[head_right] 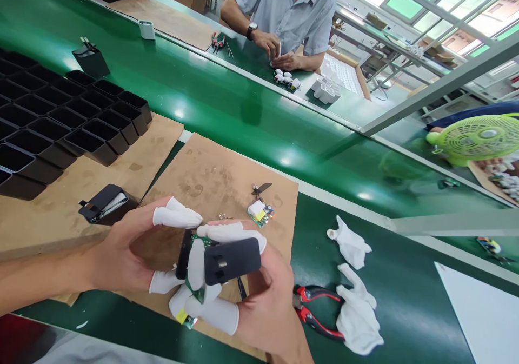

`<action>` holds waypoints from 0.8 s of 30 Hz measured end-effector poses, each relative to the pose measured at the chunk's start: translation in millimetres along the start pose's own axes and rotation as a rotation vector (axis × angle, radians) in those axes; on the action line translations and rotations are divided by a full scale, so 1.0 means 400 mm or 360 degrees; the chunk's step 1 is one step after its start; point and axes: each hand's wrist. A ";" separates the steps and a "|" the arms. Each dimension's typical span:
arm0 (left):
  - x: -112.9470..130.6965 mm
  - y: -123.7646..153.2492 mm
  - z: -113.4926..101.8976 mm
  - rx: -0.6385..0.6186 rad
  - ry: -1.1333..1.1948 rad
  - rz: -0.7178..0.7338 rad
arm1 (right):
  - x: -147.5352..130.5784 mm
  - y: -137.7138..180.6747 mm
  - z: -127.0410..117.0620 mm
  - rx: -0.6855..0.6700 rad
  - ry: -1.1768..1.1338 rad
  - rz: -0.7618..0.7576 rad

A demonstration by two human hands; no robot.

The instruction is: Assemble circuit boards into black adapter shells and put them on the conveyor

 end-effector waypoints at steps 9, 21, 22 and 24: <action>0.001 0.000 -0.004 -0.0038 -0.0049 -0.0006 | 0.020 0.011 -0.002 -0.0086 0.0005 0.0022; 0.004 -0.010 -0.002 -0.0018 -0.0029 0.0038 | 0.053 0.030 -0.016 -0.0177 0.0149 -0.0060; 0.005 -0.010 -0.002 -0.0018 -0.0038 0.0027 | 0.052 0.028 -0.015 -0.0178 0.0172 -0.0078; 0.005 -0.009 -0.003 -0.0023 -0.0048 0.0006 | 0.048 0.023 -0.011 -0.0176 0.0227 -0.0111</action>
Point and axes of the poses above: each hand's wrist, its own y-axis away from the middle knuckle, its own z-axis out of the palm, x = y × z, and after that the axes turned 7 degrees about x, right-handed
